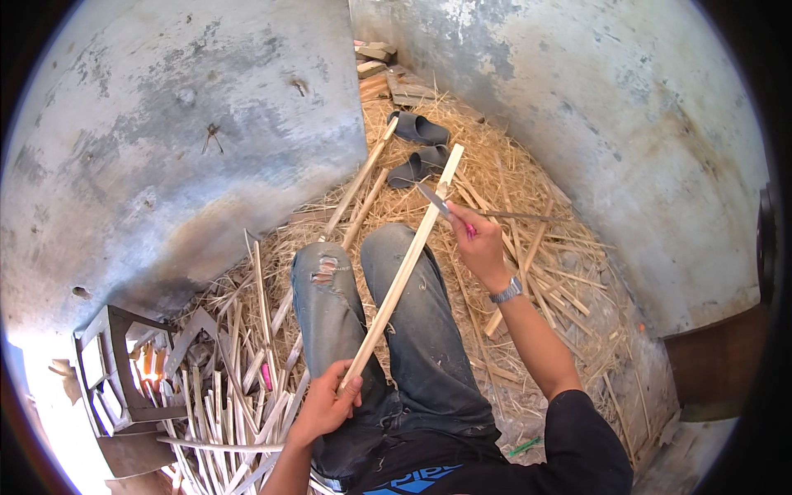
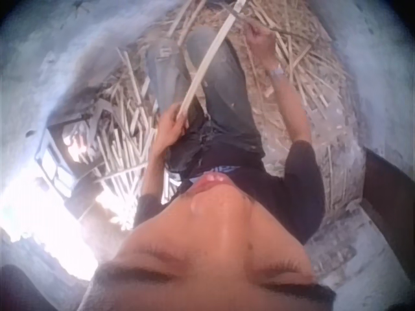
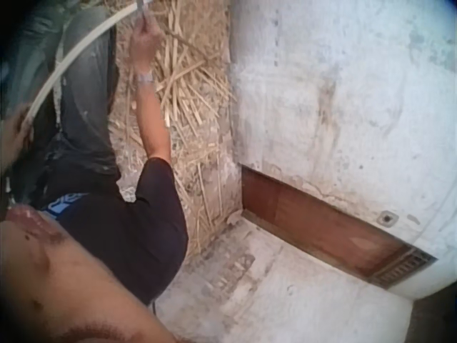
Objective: The person uses a knife to shave and smooth thin strips of wood while sitting on a floor covered in wood shavings.
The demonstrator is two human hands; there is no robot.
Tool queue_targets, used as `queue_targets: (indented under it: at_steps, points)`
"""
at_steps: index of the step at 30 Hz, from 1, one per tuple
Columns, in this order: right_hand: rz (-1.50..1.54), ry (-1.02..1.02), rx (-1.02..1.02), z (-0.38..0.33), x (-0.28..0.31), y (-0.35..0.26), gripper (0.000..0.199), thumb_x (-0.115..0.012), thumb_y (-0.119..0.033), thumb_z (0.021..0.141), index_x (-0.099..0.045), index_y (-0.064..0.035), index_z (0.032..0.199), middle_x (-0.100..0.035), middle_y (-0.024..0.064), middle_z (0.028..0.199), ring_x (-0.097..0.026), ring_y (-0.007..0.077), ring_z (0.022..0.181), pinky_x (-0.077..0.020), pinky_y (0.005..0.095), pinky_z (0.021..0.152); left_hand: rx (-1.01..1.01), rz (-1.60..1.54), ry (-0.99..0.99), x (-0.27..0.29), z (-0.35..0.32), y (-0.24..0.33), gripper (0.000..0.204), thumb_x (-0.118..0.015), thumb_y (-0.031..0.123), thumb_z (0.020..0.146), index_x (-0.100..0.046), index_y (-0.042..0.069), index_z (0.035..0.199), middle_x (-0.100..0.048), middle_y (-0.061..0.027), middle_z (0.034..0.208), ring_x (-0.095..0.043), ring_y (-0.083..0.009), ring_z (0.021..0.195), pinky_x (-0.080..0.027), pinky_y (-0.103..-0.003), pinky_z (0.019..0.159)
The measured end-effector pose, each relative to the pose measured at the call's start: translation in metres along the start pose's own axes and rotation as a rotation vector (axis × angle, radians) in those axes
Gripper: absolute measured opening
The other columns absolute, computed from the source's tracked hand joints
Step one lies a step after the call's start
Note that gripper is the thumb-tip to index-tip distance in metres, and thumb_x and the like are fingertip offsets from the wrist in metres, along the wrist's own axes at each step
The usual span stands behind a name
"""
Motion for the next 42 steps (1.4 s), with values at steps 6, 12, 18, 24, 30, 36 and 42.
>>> queue_targets:
  at_steps: [6,12,18,24,30,36,42]
  points:
    - [0.008,0.041,-0.016,0.012,-0.020,0.008,0.025,-0.071,-0.015,0.098,-0.077,-0.0079,0.122,-0.076,0.0136,0.080,-0.060,0.0102,0.057,-0.0456,0.0295,0.053,-0.084,0.024,0.070,-0.001,-0.011,-0.022,0.040,-0.062,0.021,0.107,-0.055,0.000,0.141,-0.061,0.0010,0.069,-0.053,-0.0058,0.053,-0.041,-0.024,0.049]
    - [0.047,-0.185,-0.108,-0.006,-0.022,0.006,0.022,-0.070,-0.014,0.099,-0.078,-0.0067,0.118,-0.078,0.0136,0.085,-0.068,0.0145,0.063,-0.0500,0.0300,0.057,-0.210,0.046,0.166,-0.009,0.007,-0.037,0.037,-0.063,0.014,0.106,-0.061,0.000,0.140,-0.058,0.0072,0.071,-0.047,-0.0013,0.055,-0.036,-0.022,0.048]
    - [0.126,-0.165,0.052,-0.033,-0.029,-0.024,0.021,-0.070,-0.012,0.097,-0.078,-0.0071,0.116,-0.078,0.0154,0.092,-0.073,0.0191,0.071,-0.0551,0.0299,0.064,-0.224,-0.004,0.237,-0.023,0.037,-0.015,0.034,-0.066,0.017,0.104,-0.067,0.000,0.133,-0.075,-0.0079,0.090,-0.067,-0.0100,0.080,-0.054,-0.028,0.073]
    - [0.156,-0.320,-0.021,-0.056,-0.020,-0.043,0.022,-0.072,-0.009,0.095,-0.078,-0.0057,0.117,-0.076,0.0147,0.084,-0.067,0.0149,0.063,-0.0508,0.0286,0.059,-0.181,-0.234,0.113,-0.030,0.078,0.011,0.032,-0.059,0.015,0.108,-0.065,0.000,0.136,-0.053,0.0058,0.068,-0.046,-0.0030,0.052,-0.035,-0.024,0.047]
    - [0.180,-0.375,-0.024,-0.073,-0.014,-0.056,0.022,-0.073,-0.008,0.095,-0.078,-0.0054,0.116,-0.076,0.0168,0.085,-0.071,0.0140,0.066,-0.0512,0.0291,0.058,-0.154,-0.369,0.088,-0.037,0.097,0.033,0.037,-0.057,0.025,0.110,-0.065,-0.002,0.134,-0.047,0.0058,0.059,-0.040,-0.0038,0.043,-0.029,-0.023,0.038]
    - [0.269,-0.558,-0.104,-0.094,-0.006,-0.104,0.025,-0.072,-0.008,0.096,-0.077,-0.0074,0.121,-0.079,0.0158,0.095,-0.077,0.0184,0.080,-0.0573,0.0287,0.069,-0.108,-0.523,0.045,-0.036,0.113,0.020,0.040,-0.056,0.034,0.110,-0.067,-0.001,0.125,-0.050,0.0015,0.056,-0.040,-0.0058,0.038,-0.030,-0.022,0.035]
    - [0.178,-0.263,-0.066,-0.076,-0.012,-0.066,0.026,-0.069,-0.010,0.098,-0.076,-0.0087,0.123,-0.078,0.0163,0.090,-0.067,0.0122,0.065,-0.0521,0.0274,0.060,0.043,-0.822,-0.187,-0.021,0.080,0.022,0.043,-0.045,0.032,0.114,-0.051,0.005,0.147,-0.040,0.0050,0.052,-0.036,-0.0044,0.036,-0.028,-0.020,0.035]
Point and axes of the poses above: each hand's wrist, its own z-axis towards the middle knuckle, its own x-axis out of the back of the hand, y = z × x, the point moved 2 cm from there along z, towards the middle knuckle
